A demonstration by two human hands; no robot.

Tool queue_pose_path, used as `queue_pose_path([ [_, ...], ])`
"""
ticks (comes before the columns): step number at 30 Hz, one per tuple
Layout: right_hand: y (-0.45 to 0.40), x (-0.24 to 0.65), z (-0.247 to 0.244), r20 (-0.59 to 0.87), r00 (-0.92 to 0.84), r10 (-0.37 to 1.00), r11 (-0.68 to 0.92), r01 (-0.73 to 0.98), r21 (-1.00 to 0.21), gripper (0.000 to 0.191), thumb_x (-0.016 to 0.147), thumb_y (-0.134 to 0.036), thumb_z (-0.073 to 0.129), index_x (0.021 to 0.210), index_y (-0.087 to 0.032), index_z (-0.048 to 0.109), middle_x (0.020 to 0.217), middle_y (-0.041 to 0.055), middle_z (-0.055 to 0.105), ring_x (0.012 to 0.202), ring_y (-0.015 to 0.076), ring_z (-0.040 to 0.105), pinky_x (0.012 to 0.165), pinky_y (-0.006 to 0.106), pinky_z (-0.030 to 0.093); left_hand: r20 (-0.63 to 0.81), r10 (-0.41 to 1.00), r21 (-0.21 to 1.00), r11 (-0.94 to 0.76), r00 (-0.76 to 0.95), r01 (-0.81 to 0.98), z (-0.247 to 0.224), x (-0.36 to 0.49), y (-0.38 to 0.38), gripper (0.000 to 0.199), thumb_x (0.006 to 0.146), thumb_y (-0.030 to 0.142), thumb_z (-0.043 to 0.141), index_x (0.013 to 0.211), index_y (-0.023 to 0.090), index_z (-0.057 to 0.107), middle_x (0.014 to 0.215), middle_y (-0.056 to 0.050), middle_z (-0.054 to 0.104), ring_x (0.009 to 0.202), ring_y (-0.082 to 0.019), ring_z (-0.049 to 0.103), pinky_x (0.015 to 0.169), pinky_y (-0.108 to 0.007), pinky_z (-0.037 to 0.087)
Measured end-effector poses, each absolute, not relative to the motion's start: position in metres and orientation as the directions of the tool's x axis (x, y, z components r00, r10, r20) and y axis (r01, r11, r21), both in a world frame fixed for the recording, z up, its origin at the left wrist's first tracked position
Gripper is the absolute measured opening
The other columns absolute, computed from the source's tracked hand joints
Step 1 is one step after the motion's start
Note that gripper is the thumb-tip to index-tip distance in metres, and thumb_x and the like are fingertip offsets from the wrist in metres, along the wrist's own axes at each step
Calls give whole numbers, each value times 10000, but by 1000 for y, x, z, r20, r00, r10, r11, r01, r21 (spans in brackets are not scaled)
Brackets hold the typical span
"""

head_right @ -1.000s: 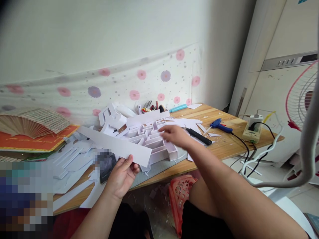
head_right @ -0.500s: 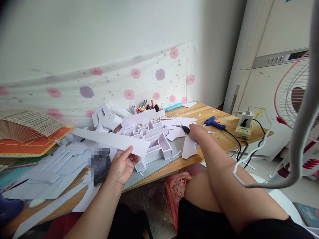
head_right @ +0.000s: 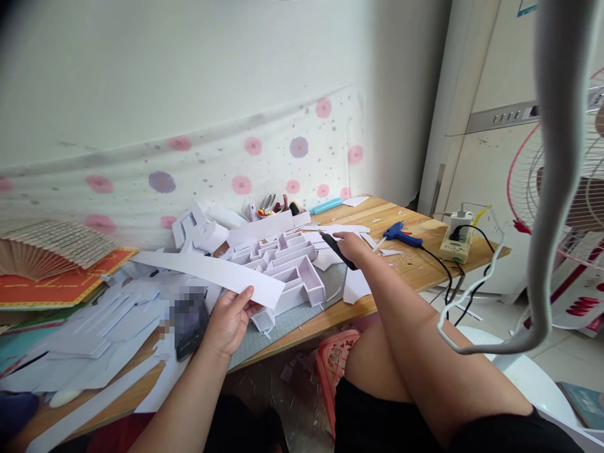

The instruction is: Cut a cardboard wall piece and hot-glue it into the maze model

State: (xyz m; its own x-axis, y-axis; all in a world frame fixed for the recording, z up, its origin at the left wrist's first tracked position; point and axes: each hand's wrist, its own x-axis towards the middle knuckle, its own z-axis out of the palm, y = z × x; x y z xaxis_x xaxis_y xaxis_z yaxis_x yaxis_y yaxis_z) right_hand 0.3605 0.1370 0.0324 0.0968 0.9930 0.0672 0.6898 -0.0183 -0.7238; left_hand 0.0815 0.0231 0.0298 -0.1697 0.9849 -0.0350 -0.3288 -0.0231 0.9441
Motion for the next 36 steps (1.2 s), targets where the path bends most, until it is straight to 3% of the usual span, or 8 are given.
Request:
queue_pose_path([
  [2,128,359,40,72,15,997,50,584,-810,491,919,-286,415,1399,-196,463,1025,73,724,764,161,659,655,253,491,-29,988,952,-20,-152,-307,28,81,24,433,577,335,831,904,115,652,820,-55,709,712,-155,645,632,-271,521],
  [6,101,344,64,116,-284,952,165,154,-974,720,836,-309,597,1484,-252,289,901,35,728,622,125,598,545,230,462,-39,986,961,-8,-163,-276,26,80,27,442,541,353,842,858,111,651,731,-47,690,619,-140,618,557,-250,504],
  [13,69,310,84,228,-418,879,97,-312,-945,488,796,-370,644,1240,-178,584,749,25,695,518,106,591,482,215,457,-57,978,964,1,-201,-266,23,77,32,418,493,360,852,723,118,600,522,36,556,442,-53,467,383,-148,324],
  [18,70,309,84,286,-374,882,37,-551,-833,401,753,-297,627,1139,-190,616,943,94,723,758,180,693,472,210,480,-62,978,962,6,-198,-274,23,76,34,446,472,379,855,695,132,558,529,47,530,418,-38,420,361,-150,266],
  [20,70,305,82,297,-335,894,59,-571,-819,381,684,-192,666,1063,-205,627,977,77,714,823,177,686,512,209,495,-62,979,962,6,-195,-273,22,76,35,457,463,386,856,692,132,554,542,44,533,420,-36,417,359,-150,257],
  [23,68,293,78,330,-262,907,133,-564,-815,355,638,-165,732,971,-212,619,772,0,661,644,110,615,525,213,476,-58,979,963,4,-195,-269,22,76,36,469,455,394,856,703,132,557,547,44,535,415,-34,409,356,-152,250],
  [28,66,271,68,353,-182,918,224,-497,-838,305,636,-313,783,850,-185,608,512,-91,446,413,47,352,399,203,293,-43,978,967,-11,-205,-254,20,78,36,458,458,395,853,695,127,566,517,52,510,413,-36,397,352,-156,244],
  [36,61,257,64,247,-324,913,204,-160,-966,393,772,-536,598,698,-151,592,370,-74,374,343,60,307,372,223,168,-34,980,975,-11,-197,-223,18,77,36,418,499,392,831,692,134,566,466,59,485,402,-43,388,352,-159,233],
])
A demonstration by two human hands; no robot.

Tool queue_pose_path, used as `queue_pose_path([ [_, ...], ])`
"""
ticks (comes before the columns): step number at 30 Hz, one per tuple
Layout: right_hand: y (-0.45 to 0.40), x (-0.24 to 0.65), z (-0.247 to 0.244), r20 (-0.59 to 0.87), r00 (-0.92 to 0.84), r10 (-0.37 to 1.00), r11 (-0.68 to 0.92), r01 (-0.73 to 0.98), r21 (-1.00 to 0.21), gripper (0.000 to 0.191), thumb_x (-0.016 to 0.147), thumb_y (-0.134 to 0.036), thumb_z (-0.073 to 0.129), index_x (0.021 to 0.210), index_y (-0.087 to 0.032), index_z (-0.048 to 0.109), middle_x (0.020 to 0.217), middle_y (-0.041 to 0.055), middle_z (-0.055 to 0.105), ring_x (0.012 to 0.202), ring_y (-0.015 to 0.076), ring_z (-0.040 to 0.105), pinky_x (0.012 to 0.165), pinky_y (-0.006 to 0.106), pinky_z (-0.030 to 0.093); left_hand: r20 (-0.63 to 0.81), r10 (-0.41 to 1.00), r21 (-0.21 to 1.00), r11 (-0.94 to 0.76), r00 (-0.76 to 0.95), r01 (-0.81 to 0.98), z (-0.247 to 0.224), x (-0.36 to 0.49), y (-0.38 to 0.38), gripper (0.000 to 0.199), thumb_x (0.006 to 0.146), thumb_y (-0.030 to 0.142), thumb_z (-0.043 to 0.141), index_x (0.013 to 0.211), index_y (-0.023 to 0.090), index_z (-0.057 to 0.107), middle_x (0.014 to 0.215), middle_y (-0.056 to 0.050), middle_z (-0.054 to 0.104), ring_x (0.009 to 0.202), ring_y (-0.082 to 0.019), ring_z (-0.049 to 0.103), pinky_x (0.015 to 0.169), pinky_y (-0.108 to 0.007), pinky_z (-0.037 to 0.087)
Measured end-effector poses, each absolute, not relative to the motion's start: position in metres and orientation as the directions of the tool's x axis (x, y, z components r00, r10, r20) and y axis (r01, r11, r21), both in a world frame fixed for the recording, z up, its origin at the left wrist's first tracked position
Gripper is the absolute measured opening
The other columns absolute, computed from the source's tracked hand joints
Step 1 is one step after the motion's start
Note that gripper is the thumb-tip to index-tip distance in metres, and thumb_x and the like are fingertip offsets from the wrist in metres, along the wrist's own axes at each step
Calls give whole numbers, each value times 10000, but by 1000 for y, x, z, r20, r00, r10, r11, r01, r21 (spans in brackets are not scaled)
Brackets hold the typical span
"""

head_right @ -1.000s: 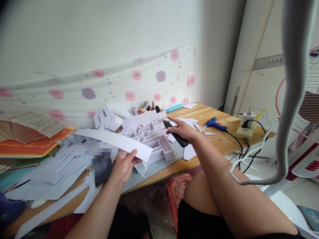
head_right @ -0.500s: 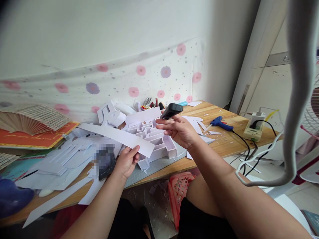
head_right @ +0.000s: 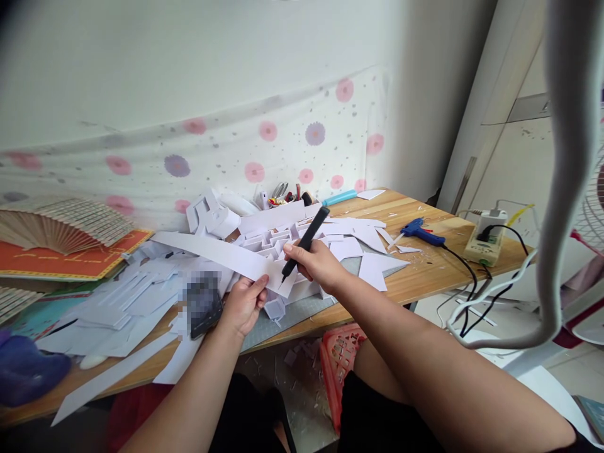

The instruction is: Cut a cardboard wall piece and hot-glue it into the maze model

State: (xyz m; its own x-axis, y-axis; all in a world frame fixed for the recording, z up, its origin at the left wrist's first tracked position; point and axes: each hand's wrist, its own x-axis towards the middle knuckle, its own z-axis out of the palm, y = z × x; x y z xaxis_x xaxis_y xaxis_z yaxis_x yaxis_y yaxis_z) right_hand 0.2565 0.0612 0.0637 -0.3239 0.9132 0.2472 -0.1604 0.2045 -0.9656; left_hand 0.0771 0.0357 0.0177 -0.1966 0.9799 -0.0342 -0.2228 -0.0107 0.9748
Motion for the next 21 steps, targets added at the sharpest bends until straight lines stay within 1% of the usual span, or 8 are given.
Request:
queue_pose_path([
  [3,62,251,61,227,-341,912,204,-102,-974,379,777,-530,588,687,-163,565,361,-75,382,337,63,317,373,222,185,-35,980,978,-7,-196,-208,16,77,36,397,518,384,822,695,136,568,450,62,478,393,-45,387,354,-160,228],
  [11,67,245,53,225,-338,914,211,-78,-974,376,803,-525,568,690,-166,561,347,-64,420,329,77,346,382,232,222,-41,980,983,5,-195,-184,15,76,37,382,537,393,802,696,146,558,425,66,469,378,-49,382,366,-171,228],
  [21,71,245,49,212,-370,905,223,-12,-975,391,829,-535,548,703,-165,550,347,-60,434,336,80,349,408,244,237,-41,979,984,5,-199,-180,15,77,36,390,531,401,801,705,147,562,425,67,465,389,-50,380,370,-171,221],
])
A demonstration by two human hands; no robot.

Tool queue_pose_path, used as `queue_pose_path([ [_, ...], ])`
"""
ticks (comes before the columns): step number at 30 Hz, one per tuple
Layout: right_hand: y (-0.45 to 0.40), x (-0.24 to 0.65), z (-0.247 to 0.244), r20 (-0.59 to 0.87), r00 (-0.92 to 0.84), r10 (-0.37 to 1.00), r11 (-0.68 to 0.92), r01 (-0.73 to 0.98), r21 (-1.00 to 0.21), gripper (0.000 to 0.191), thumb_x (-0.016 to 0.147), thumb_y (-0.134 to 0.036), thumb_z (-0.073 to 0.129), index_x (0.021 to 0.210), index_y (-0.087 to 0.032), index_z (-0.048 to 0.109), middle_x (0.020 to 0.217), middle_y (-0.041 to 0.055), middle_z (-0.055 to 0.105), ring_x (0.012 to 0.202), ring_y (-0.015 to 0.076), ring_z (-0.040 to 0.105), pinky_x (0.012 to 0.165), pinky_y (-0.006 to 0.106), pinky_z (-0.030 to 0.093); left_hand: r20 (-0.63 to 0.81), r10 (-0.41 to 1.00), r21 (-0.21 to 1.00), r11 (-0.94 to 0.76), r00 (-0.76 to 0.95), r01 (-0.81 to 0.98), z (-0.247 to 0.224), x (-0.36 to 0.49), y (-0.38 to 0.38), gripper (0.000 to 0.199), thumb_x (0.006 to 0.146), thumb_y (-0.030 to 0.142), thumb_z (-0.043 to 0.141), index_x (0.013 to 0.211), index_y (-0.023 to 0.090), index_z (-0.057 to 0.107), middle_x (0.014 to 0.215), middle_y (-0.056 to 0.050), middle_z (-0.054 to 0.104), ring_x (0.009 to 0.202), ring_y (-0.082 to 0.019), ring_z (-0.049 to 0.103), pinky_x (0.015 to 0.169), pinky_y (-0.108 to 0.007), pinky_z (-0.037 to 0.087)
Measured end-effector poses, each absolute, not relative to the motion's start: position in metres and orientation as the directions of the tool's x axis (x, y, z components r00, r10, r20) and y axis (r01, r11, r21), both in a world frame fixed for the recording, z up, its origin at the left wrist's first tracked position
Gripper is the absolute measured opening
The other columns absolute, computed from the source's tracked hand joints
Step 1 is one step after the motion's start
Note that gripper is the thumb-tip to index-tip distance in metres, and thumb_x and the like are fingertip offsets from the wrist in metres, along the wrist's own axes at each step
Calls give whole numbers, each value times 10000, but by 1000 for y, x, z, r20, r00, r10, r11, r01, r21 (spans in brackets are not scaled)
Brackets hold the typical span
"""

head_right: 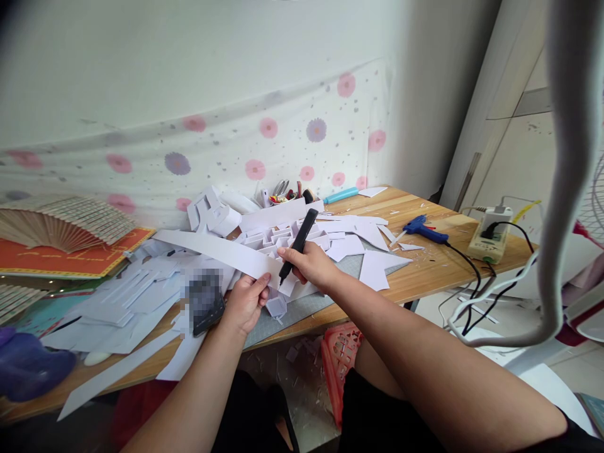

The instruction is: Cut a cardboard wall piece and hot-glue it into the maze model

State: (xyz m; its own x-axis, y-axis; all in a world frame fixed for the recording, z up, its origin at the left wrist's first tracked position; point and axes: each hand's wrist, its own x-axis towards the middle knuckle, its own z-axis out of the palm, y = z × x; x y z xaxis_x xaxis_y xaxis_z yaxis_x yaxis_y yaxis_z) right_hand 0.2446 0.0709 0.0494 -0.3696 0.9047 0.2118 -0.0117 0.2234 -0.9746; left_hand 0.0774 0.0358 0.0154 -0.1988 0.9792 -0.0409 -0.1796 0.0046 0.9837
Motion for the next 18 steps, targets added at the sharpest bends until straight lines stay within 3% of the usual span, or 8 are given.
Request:
queue_pose_path([
  [18,73,244,50,289,-391,874,305,-22,-952,363,837,-510,547,693,-176,547,381,-59,459,377,87,383,452,246,290,-40,979,986,7,-198,-165,19,78,35,372,575,407,765,731,152,544,440,73,474,344,-41,364,317,-153,214],
])
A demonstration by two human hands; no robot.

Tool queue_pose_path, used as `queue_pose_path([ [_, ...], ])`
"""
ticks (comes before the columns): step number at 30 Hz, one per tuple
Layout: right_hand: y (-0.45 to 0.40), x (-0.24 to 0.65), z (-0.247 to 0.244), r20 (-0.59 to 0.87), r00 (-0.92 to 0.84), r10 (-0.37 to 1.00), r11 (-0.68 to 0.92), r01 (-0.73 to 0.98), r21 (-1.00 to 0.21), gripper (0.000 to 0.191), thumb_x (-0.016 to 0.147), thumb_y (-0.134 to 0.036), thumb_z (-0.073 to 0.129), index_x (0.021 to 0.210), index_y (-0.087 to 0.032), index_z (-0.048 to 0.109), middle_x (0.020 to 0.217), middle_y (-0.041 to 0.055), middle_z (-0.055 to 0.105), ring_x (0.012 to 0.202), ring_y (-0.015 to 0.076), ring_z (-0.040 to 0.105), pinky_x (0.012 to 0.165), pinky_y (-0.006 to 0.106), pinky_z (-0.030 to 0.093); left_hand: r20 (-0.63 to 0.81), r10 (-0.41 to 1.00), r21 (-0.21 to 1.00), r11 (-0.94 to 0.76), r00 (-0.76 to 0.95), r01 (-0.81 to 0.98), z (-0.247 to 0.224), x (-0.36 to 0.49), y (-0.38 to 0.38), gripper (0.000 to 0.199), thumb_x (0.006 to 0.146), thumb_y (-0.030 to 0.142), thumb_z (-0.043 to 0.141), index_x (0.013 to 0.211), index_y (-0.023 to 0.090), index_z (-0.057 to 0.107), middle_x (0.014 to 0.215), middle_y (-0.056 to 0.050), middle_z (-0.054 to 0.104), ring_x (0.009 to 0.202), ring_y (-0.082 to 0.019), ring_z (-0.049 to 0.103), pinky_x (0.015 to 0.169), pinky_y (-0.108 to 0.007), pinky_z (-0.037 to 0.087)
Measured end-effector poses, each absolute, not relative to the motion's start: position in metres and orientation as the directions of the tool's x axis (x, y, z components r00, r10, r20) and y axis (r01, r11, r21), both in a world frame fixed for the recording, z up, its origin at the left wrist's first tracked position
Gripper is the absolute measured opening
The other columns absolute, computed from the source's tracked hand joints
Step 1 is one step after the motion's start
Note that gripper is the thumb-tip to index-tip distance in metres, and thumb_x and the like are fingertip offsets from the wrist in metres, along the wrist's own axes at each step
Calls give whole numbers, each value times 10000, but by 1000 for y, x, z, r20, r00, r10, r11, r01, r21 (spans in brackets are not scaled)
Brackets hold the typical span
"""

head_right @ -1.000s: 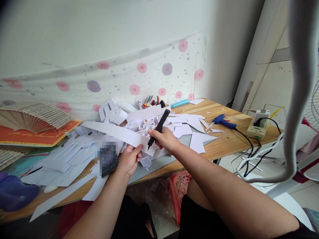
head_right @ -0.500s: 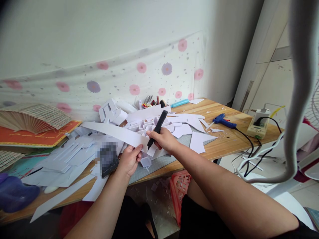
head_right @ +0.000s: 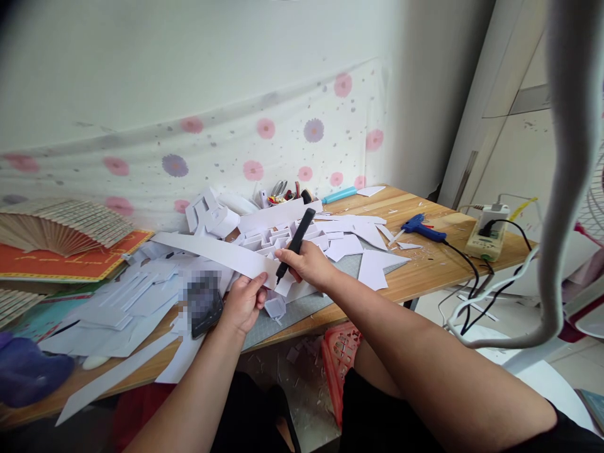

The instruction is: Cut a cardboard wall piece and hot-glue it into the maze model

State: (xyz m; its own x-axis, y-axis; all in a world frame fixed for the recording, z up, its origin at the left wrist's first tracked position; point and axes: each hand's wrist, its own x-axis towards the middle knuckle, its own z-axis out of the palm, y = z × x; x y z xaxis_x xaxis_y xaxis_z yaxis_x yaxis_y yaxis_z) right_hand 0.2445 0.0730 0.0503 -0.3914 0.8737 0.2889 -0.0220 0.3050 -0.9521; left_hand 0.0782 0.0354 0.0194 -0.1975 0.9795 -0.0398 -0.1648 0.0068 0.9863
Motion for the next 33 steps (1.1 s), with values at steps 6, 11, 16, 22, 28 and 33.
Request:
queue_pose_path([
  [6,78,245,50,287,-415,863,317,3,-948,392,845,-491,536,611,-177,518,379,-41,471,378,83,403,449,235,300,-27,979,986,-7,-200,-169,23,80,34,343,573,376,747,733,150,543,427,84,460,343,-35,353,316,-147,224],
  [11,80,245,51,270,-430,861,308,21,-951,405,843,-477,536,572,-178,502,382,-30,486,380,83,415,451,228,316,-34,980,987,2,-194,-162,24,79,34,336,567,374,749,708,150,541,416,76,469,333,-39,358,309,-151,227],
  [16,85,245,50,294,-443,847,338,21,-941,432,842,-496,538,555,-178,492,382,-29,480,387,83,421,444,220,308,-32,981,986,0,-191,-167,23,78,34,353,564,391,760,690,156,528,419,77,466,331,-38,368,315,-151,235],
  [22,91,246,48,292,-439,850,340,31,-940,456,827,-529,549,547,-172,504,387,-25,480,388,82,412,438,222,306,-29,982,986,-2,-187,-167,22,78,35,377,552,405,774,702,151,539,439,74,476,327,-38,379,315,-154,229],
  [28,95,247,49,291,-444,847,326,3,-945,402,816,-512,567,617,-164,534,396,-35,483,384,83,408,430,225,291,-36,984,986,6,-175,-167,21,76,35,401,532,412,786,707,142,546,441,72,484,322,-37,375,310,-152,235],
  [33,95,250,53,318,-453,833,359,4,-933,429,830,-506,553,558,-180,490,387,-35,475,390,83,405,456,233,316,-38,988,984,10,-152,-179,22,75,35,412,535,412,794,728,142,550,477,61,515,332,-32,377,320,-152,235],
])
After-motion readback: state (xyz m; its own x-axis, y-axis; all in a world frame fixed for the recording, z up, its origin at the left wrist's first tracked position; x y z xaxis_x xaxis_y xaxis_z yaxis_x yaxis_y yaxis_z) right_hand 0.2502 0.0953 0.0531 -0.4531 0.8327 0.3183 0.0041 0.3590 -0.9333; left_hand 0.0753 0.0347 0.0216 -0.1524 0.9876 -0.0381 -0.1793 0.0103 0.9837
